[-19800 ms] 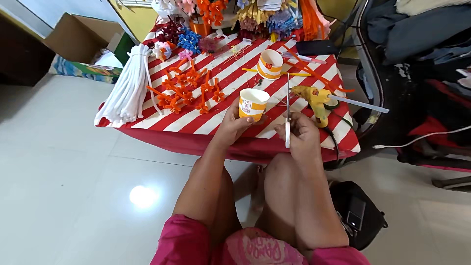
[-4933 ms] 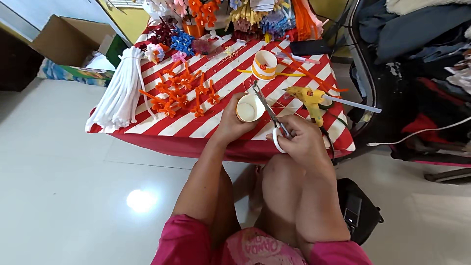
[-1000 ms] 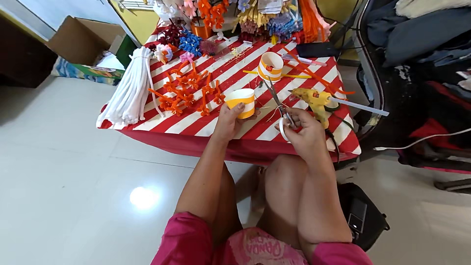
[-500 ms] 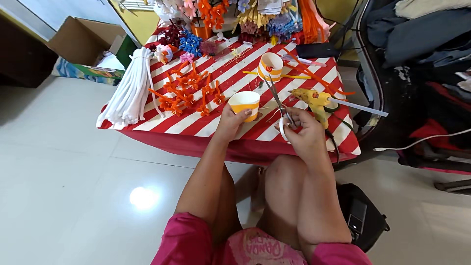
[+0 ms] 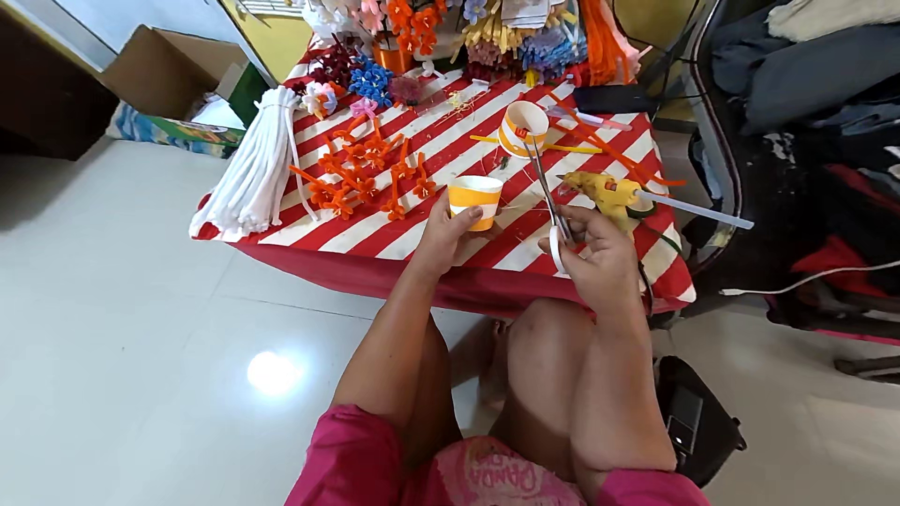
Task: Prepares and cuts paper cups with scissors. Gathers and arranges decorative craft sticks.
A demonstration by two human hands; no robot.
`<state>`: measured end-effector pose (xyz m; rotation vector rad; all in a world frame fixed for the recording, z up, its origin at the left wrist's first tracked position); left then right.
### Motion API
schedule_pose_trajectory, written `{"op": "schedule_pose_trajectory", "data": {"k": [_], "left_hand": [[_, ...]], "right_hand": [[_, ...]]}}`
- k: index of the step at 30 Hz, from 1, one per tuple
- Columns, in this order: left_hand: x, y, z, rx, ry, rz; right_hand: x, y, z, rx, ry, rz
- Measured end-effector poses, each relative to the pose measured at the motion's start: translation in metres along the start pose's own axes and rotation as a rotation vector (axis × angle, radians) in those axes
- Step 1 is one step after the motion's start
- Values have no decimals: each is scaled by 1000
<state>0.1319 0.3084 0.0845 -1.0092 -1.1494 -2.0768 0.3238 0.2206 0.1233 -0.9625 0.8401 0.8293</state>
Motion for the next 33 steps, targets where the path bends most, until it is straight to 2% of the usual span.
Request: {"op": "schedule_pose_trajectory", "data": {"k": [9,14,20,27,33], "left_hand": [[10,-1,-6,94,-105,-28],[19,3,-8,55,-108,-3],[37,-4,-4,224,173,430],[38,-6,-5,319,126,573],[45,5,-3,305,288,846]], "right_hand": [[-3,7,-3,-39,1,-57],[-3,9,-1,-52,-29,9],[-5,9,-2,-76,-22,-19],[-7,15,-5,-111,42,-16],[-9,20,-5,-124,49,7]]}}
Point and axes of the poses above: each hand's wrist, its own z-axis towards the middle knuckle, its own y-axis out of the palm, x = y × z, the point moved 7 cm from there along z, towards the middle knuckle, and after that the axes turned 7 degrees about y, right-handed, at the moved point
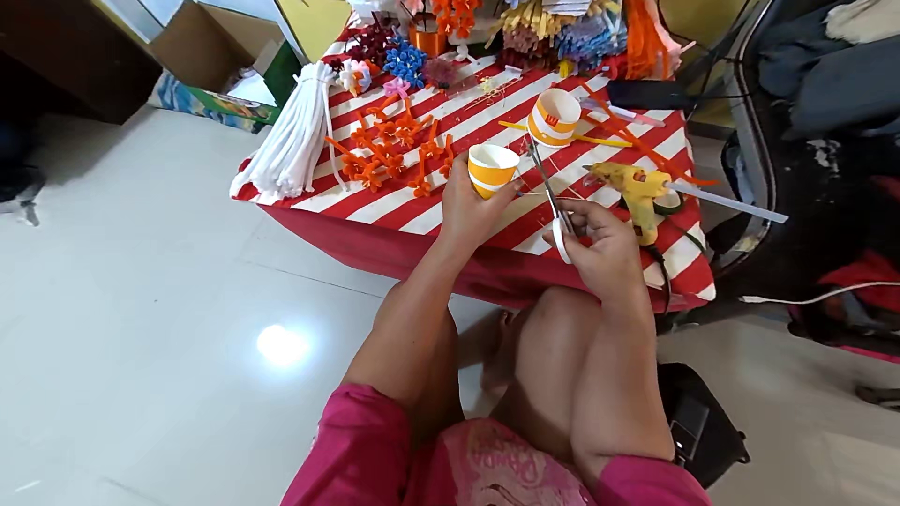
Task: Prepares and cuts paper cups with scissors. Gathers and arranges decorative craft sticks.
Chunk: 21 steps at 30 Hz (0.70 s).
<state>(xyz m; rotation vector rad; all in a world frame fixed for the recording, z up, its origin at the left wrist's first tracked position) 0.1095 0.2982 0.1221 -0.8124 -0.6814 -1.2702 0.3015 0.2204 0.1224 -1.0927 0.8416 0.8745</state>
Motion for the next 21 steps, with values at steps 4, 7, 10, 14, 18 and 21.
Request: {"op": "schedule_pose_trajectory", "data": {"k": [4,7,10,14,18,21], "left_hand": [[1,3,0,10,2,-29],[0,3,0,16,-21,-1],[0,5,0,-82,-7,56],[7,15,-2,-245,54,56],[11,19,-5,-332,62,47],[9,19,-5,-357,98,48]], "right_hand": [[-3,-2,-1,13,-33,-15],[-6,-6,-3,23,-105,-39],[-15,-5,-8,12,-230,-149],[-23,-2,-10,46,-302,-342],[-24,-2,-11,48,-291,-404],[-24,0,-12,25,-307,-413]]}}
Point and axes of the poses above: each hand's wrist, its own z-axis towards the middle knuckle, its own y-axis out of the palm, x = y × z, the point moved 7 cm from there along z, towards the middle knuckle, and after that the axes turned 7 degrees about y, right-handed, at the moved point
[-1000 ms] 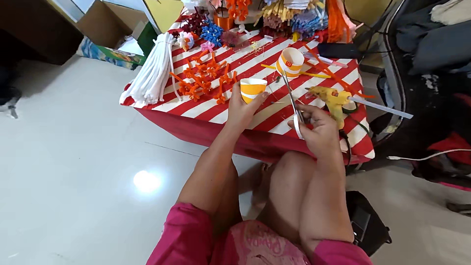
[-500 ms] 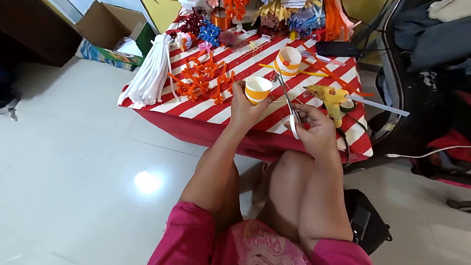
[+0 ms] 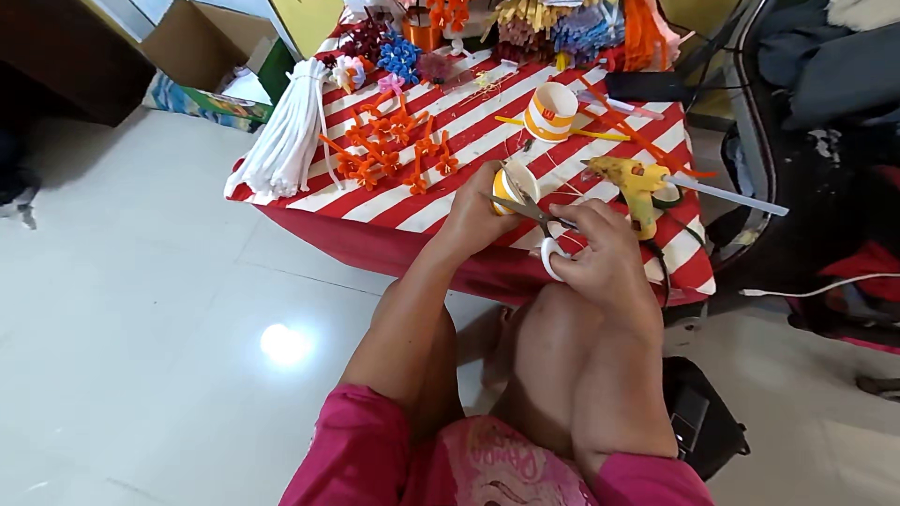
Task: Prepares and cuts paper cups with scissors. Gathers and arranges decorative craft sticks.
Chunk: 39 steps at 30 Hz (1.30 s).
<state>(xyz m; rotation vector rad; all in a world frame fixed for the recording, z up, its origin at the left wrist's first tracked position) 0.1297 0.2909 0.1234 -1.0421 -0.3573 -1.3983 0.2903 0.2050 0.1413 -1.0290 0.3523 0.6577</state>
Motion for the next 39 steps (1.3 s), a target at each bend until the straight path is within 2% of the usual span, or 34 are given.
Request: {"op": "schedule_pose_trajectory", "data": {"k": [19,24,27,31,36,39], "left_hand": [[-5,0,-1,-46,-44,-53],[-6,-6,-3,140,-93,-164],[-10,-11,-3,287,-82,-204],[-11,-8,-2,305,-90,-353],[-9,-17,-5,483,81,-208],[-4,-26,-10,592,108,6]], "right_hand": [[-5,-2,-1,26,-45,34],[11,-8,-1,189,176,280],[17,-7,-2,169,285,265],[15,1,-2,119,338,273],[10,8,-2,86,293,301],[7,6,-2,90,262,333]]}}
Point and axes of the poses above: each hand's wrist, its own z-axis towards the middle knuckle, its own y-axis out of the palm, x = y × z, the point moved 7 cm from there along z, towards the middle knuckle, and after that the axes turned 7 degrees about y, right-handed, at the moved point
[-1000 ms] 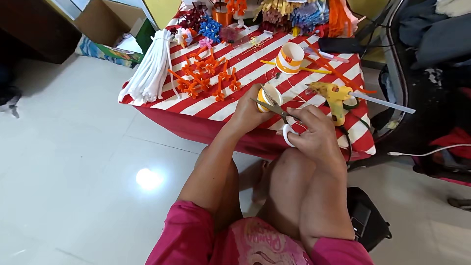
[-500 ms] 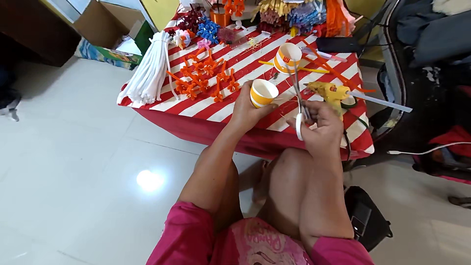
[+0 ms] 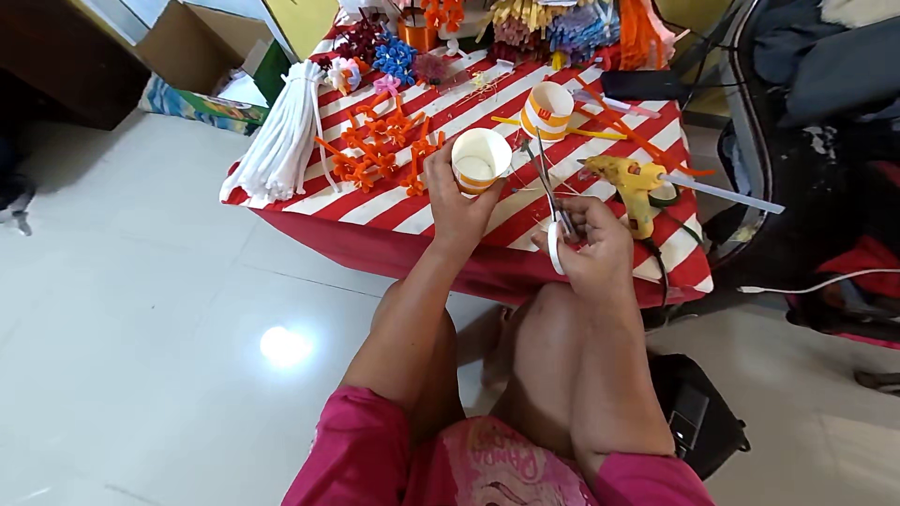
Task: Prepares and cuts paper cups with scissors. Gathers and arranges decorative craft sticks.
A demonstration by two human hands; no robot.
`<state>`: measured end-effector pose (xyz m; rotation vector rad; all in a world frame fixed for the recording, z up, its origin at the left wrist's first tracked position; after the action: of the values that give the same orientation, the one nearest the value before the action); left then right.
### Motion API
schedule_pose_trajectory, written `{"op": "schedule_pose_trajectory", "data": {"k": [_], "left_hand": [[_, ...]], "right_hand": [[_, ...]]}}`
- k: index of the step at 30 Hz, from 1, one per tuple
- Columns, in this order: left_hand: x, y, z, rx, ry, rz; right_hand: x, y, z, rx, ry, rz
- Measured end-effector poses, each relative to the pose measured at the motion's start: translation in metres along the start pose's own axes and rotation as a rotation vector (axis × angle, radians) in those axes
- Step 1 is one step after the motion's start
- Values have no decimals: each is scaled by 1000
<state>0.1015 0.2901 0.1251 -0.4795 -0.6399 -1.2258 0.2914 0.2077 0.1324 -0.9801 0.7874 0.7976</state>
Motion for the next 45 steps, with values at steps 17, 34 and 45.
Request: {"op": "schedule_pose_trajectory", "data": {"k": [17,34,45], "left_hand": [[26,0,-13,121,402,129],[5,4,-1,-74,125,-78],[3,6,0,-281,40,-214]], "right_hand": [[-11,20,-6,-36,-78,68],[-9,9,-6,-78,-47,-81],[-11,2,-8,-79,-53,-146]]}}
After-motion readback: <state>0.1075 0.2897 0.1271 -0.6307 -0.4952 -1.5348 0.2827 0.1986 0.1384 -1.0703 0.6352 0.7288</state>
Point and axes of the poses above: each hand's wrist, its own z-axis towards the middle knuckle, its own y-axis out of the palm, x = y × z, the point moved 7 cm from there along z, towards the middle knuckle, and after that the axes turned 7 degrees about y, right-handed, at the moved point
